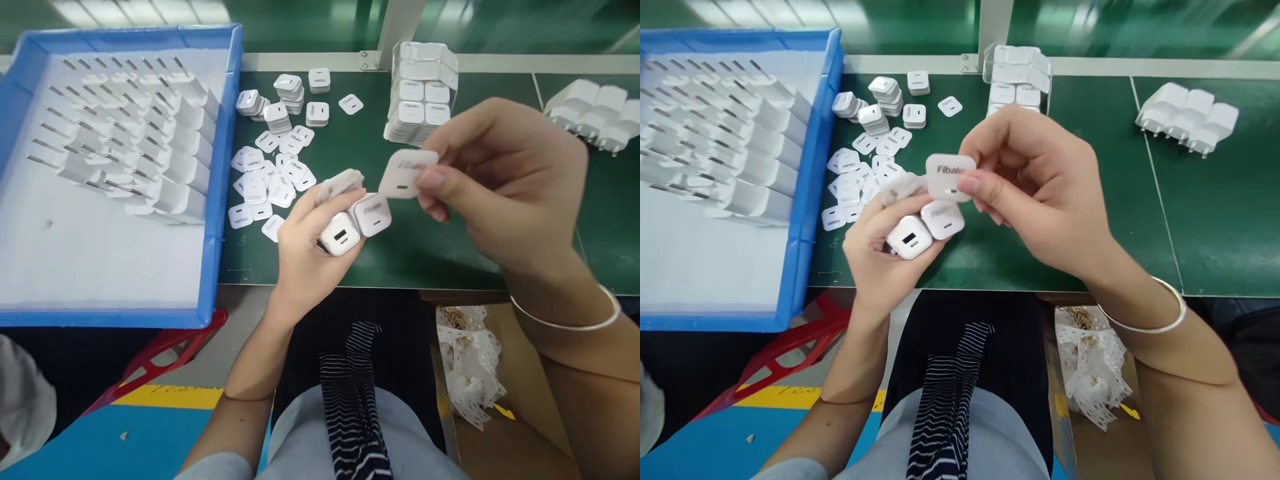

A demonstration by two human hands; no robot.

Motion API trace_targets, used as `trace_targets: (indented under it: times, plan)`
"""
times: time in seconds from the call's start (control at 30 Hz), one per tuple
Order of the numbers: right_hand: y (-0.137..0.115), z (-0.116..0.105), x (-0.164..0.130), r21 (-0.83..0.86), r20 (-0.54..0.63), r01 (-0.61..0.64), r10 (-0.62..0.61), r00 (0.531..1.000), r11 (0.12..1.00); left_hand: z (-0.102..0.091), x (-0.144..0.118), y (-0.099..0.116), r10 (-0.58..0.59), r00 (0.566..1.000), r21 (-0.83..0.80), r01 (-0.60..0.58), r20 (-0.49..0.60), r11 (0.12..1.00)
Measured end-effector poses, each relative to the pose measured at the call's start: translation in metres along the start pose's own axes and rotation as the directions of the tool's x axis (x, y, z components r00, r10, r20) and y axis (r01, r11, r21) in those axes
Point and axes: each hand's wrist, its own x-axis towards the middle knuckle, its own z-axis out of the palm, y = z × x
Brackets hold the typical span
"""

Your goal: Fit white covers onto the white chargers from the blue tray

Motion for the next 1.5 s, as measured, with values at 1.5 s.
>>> trace_targets:
  times: [1.5]
  plan:
    - [-0.015, 0.014, -0.004, -0.320, 0.434, 0.184, -0.029, 0.900, 0.929, -0.001, -0.003, -0.003, -0.087, 0.984, -0.004, 0.089, 0.155, 0.996]
